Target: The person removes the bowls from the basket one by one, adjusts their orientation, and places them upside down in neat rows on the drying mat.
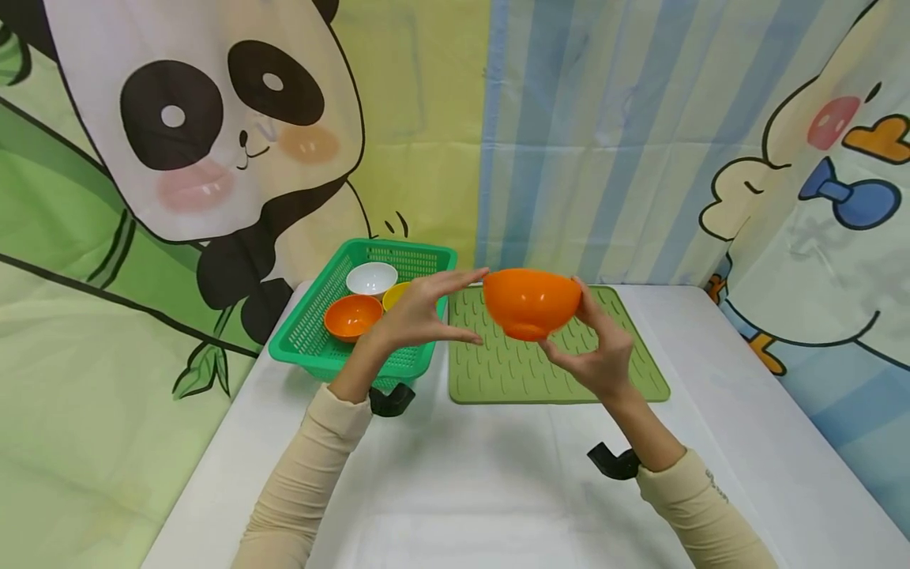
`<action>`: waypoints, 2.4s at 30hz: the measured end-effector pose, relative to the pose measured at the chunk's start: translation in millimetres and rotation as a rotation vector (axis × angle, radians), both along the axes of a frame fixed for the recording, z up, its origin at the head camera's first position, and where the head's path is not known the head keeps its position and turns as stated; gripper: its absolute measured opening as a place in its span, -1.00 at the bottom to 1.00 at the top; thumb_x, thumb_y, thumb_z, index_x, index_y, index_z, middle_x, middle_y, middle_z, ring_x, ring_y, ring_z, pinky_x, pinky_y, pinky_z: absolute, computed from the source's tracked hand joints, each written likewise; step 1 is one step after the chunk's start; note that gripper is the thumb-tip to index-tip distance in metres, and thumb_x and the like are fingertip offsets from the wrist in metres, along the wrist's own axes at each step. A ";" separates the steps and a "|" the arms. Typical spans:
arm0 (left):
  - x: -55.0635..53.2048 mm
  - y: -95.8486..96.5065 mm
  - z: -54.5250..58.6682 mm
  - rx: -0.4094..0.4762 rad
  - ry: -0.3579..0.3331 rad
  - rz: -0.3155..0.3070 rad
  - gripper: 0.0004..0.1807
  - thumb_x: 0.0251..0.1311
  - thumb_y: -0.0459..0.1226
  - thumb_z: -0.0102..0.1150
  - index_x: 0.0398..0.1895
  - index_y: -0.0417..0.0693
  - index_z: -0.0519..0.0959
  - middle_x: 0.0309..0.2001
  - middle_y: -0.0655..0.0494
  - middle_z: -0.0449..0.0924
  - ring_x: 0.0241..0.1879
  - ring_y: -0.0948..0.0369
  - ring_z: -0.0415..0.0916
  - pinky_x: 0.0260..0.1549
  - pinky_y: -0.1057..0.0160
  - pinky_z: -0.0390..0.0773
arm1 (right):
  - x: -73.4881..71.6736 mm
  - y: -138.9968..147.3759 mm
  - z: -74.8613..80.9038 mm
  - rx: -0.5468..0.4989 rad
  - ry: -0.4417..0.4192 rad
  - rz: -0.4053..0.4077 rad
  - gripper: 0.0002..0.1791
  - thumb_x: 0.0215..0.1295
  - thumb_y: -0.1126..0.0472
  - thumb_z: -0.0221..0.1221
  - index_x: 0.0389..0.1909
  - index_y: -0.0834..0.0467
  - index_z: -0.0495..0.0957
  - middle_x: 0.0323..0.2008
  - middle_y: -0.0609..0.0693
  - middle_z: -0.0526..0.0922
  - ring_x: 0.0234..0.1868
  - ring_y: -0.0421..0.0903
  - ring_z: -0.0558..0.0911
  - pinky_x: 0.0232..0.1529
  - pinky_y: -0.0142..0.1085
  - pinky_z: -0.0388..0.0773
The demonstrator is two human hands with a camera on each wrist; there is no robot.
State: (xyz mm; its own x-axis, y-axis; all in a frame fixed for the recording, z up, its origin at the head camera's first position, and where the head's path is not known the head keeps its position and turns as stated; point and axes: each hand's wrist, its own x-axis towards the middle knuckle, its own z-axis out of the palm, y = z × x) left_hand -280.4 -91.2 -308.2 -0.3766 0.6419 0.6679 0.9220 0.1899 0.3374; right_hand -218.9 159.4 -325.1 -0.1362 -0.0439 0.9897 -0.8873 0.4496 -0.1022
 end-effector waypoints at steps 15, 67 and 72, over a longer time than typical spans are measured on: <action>-1.3 16.4 -8.4 0.036 0.325 0.093 0.31 -0.46 0.11 0.54 0.43 -0.08 0.02 0.37 -0.13 0.02 0.34 -0.02 0.02 0.25 0.02 0.11 | -2.3 12.7 -4.4 0.042 -0.230 0.065 -0.21 0.04 -0.09 0.26 0.06 0.52 0.41 -0.28 0.37 0.61 -0.21 -0.29 0.62 -0.27 -0.47 0.55; 13.1 36.8 -62.0 -0.108 -0.139 -0.024 0.29 -0.42 0.06 0.55 0.42 -0.10 -0.01 0.39 0.02 0.01 0.34 0.15 0.03 0.19 0.06 0.23 | -9.6 22.4 -12.1 0.177 -1.238 0.001 -0.50 0.23 -0.01 0.14 -0.04 0.35 0.56 -0.39 0.13 0.66 -0.64 -0.05 0.57 -0.55 -0.25 0.55; 13.1 39.5 -68.0 -0.088 -0.176 -0.028 0.28 -0.40 0.04 0.55 0.42 -0.07 -0.02 0.38 0.02 0.04 0.32 0.15 0.08 0.15 0.09 0.29 | -11.8 23.0 -12.6 0.184 -1.271 -0.013 -0.51 0.24 -0.03 0.13 -0.08 0.33 0.60 -0.41 0.12 0.66 -0.65 -0.05 0.57 -0.57 -0.25 0.54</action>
